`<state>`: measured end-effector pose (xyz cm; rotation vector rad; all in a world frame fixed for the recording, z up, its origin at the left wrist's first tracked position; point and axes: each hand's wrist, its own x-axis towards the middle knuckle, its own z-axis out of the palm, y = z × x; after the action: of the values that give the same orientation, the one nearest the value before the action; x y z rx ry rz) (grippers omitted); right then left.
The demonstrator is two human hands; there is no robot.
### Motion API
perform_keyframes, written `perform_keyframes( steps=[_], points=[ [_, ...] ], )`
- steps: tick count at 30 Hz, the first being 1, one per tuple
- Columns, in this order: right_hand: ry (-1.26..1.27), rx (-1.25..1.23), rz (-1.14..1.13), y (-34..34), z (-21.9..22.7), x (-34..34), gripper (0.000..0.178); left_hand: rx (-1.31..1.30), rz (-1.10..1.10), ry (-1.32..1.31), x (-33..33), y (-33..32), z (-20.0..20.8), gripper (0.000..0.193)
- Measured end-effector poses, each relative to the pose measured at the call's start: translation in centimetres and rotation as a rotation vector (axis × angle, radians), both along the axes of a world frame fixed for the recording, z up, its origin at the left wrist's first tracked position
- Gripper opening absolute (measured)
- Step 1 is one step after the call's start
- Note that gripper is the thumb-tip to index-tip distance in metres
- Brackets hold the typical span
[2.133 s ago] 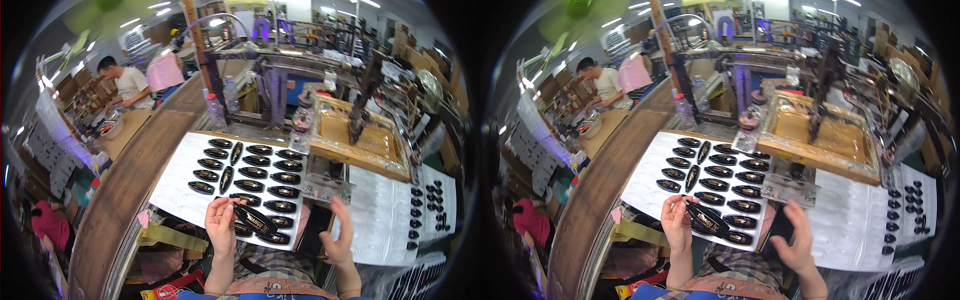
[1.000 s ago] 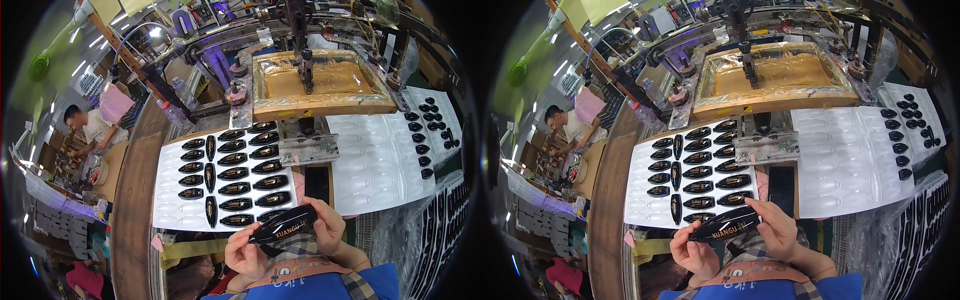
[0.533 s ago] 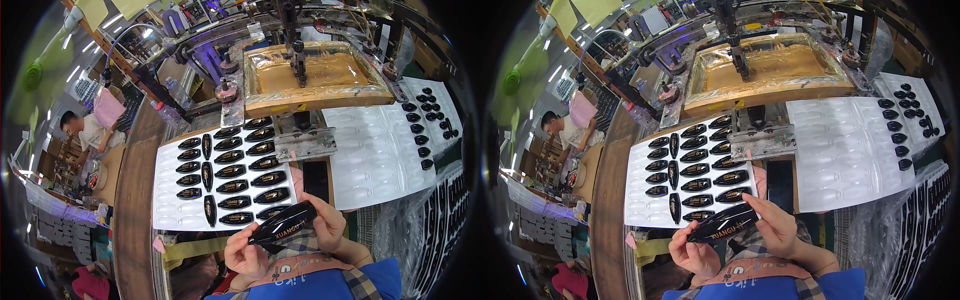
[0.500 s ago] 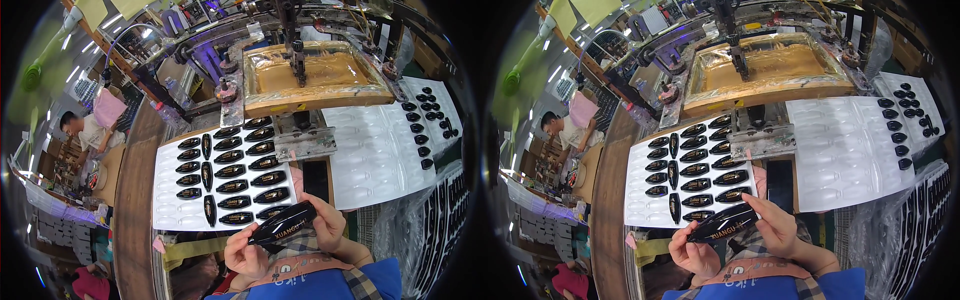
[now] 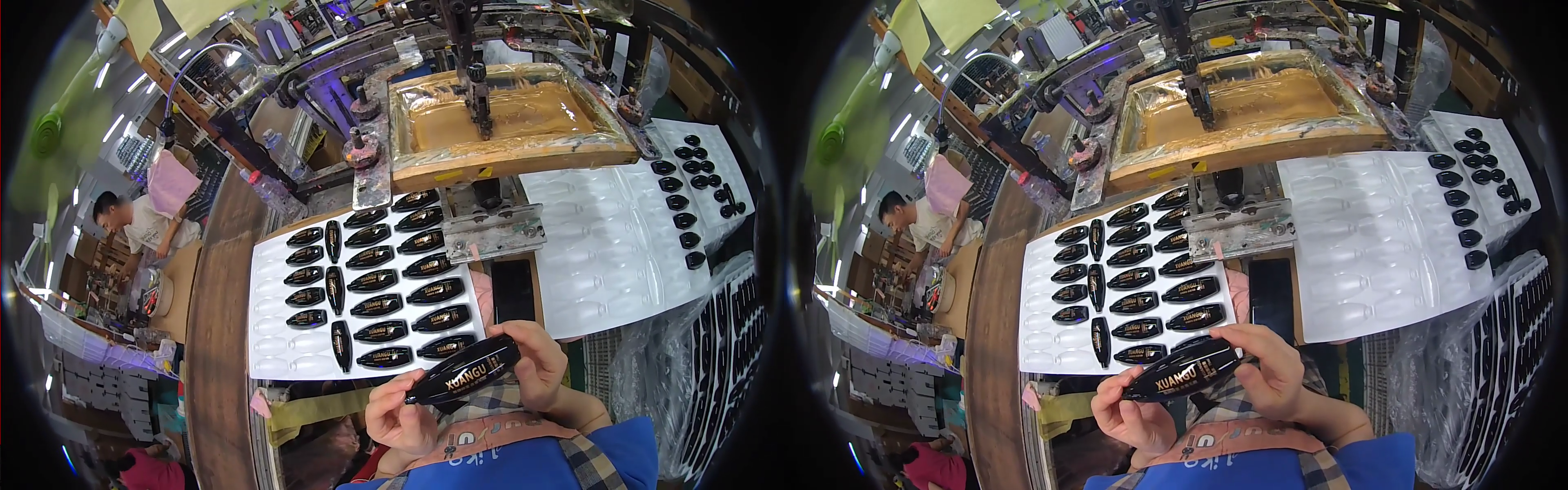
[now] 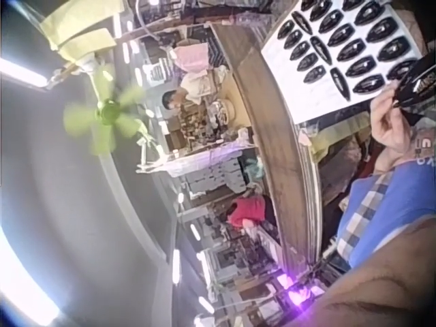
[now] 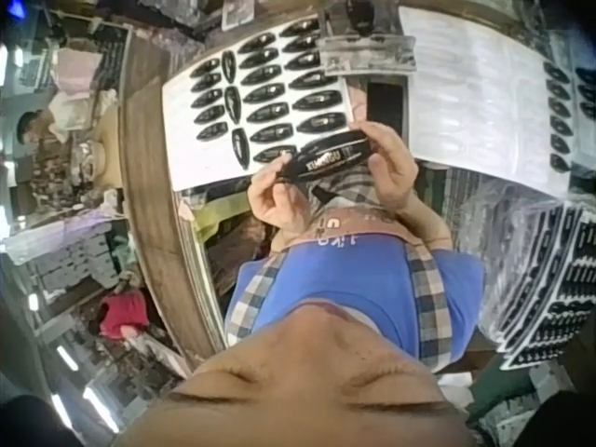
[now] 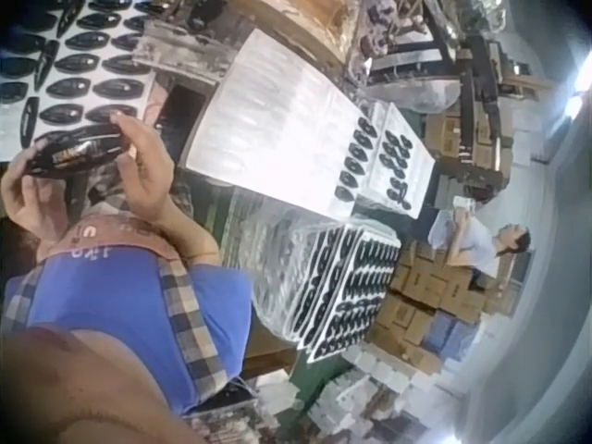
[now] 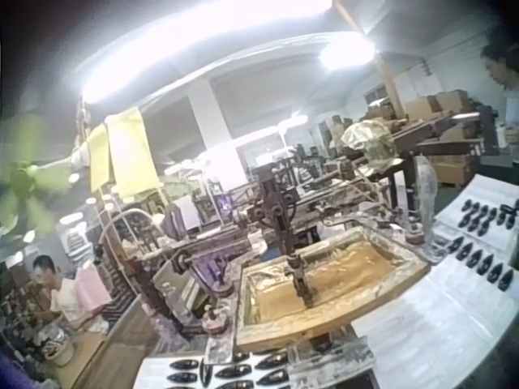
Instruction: Manually screen printing logos onto plastic hair clips using a screen printing jig.
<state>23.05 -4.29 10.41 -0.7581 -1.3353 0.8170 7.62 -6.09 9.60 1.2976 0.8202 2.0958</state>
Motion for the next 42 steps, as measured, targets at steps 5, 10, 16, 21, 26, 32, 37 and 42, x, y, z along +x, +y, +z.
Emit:
perform_keyframes(
  steps=[5,10,16,21,26,32,37,42],
  points=[
    [0.035,0.01,0.013,-0.04,-0.11,-0.24,0.031,-0.007,0.008,-0.002,-0.09,-0.12,0.2,0.015],
    [0.063,0.015,0.012,-0.03,-0.15,-0.32,0.032,0.0,-0.003,-0.01,0.07,0.05,0.31,0.014],
    [0.067,0.027,0.024,0.05,-0.18,-0.32,0.032,0.0,-0.007,-0.014,0.0,0.06,0.25,0.014],
    [0.024,0.04,0.033,0.07,0.05,-0.01,0.033,0.01,-0.019,-0.023,0.02,0.23,0.27,0.013],
    [-0.046,0.016,0.065,0.08,0.09,-0.02,0.035,0.016,0.01,-0.036,-0.05,0.32,0.3,0.013],
    [-0.069,0.032,0.081,-0.2,0.42,-0.25,0.036,0.014,0.072,-0.131,0.02,0.18,0.25,0.016],
    [-0.09,0.024,0.098,0.08,0.19,-0.11,0.037,-0.001,0.077,-0.133,0.02,0.4,-0.2,0.016],
    [-0.089,0.066,0.086,-0.15,0.47,-0.32,0.037,0.011,0.076,-0.139,-0.07,0.21,0.18,0.016]
  ],
)
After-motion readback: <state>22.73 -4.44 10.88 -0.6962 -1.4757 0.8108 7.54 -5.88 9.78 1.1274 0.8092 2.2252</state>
